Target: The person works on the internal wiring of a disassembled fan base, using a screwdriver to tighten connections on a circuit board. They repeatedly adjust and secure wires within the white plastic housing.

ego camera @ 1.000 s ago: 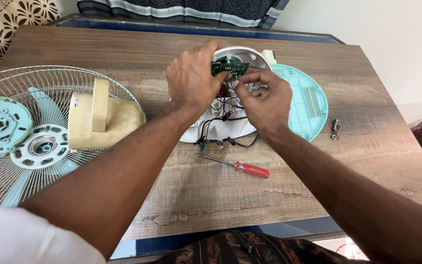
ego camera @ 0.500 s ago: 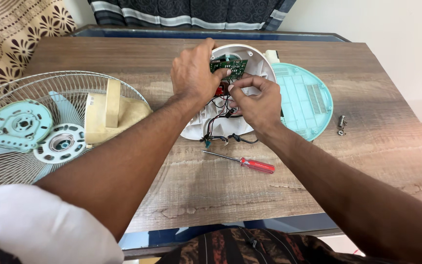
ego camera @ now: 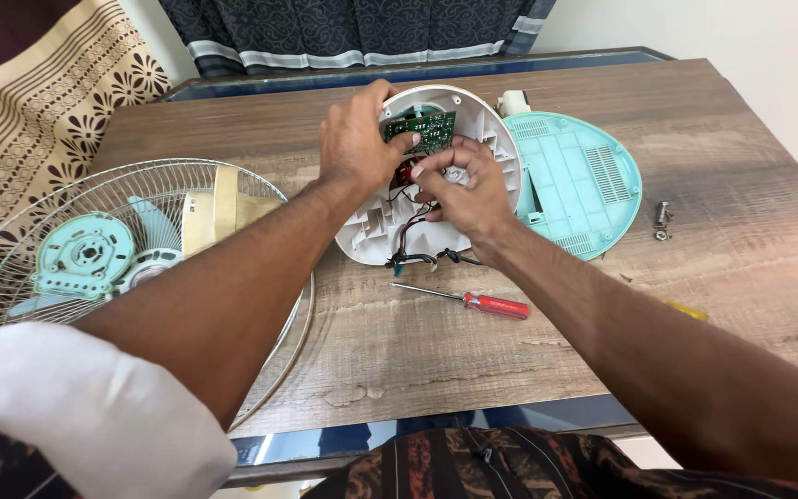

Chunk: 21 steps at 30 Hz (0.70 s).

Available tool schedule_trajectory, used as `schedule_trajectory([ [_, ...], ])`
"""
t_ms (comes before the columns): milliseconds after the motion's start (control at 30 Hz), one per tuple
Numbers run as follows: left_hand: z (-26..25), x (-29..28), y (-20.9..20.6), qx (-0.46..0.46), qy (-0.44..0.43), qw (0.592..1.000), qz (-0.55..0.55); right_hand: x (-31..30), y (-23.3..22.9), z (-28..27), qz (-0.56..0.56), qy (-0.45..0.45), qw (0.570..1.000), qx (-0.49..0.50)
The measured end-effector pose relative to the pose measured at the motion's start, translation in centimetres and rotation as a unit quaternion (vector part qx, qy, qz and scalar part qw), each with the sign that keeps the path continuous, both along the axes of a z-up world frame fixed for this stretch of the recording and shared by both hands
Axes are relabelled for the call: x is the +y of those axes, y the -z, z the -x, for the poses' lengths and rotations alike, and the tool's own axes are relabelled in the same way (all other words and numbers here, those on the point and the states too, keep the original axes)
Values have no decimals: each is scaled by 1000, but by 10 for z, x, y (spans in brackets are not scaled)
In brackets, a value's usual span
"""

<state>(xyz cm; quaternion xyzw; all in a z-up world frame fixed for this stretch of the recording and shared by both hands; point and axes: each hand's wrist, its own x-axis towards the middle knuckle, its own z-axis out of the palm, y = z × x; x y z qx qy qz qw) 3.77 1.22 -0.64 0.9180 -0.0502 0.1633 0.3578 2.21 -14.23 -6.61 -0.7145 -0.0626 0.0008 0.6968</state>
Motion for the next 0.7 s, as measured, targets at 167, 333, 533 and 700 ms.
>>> schedule_trajectory([
  [167,-4,10,8,-35,-5,999,-9,10,-1,2,-29,16,999,-14],
  [333,-7,21,15,-38,6,999,-1,20,-4,16,52,140,985,-90],
  [533,-8,27,20,-31,1,999,24,13,-12,17,74,164,983,-22],
  [700,-10,36,21,15,-3,998,57,10,-11,8,10,153,988,9],
])
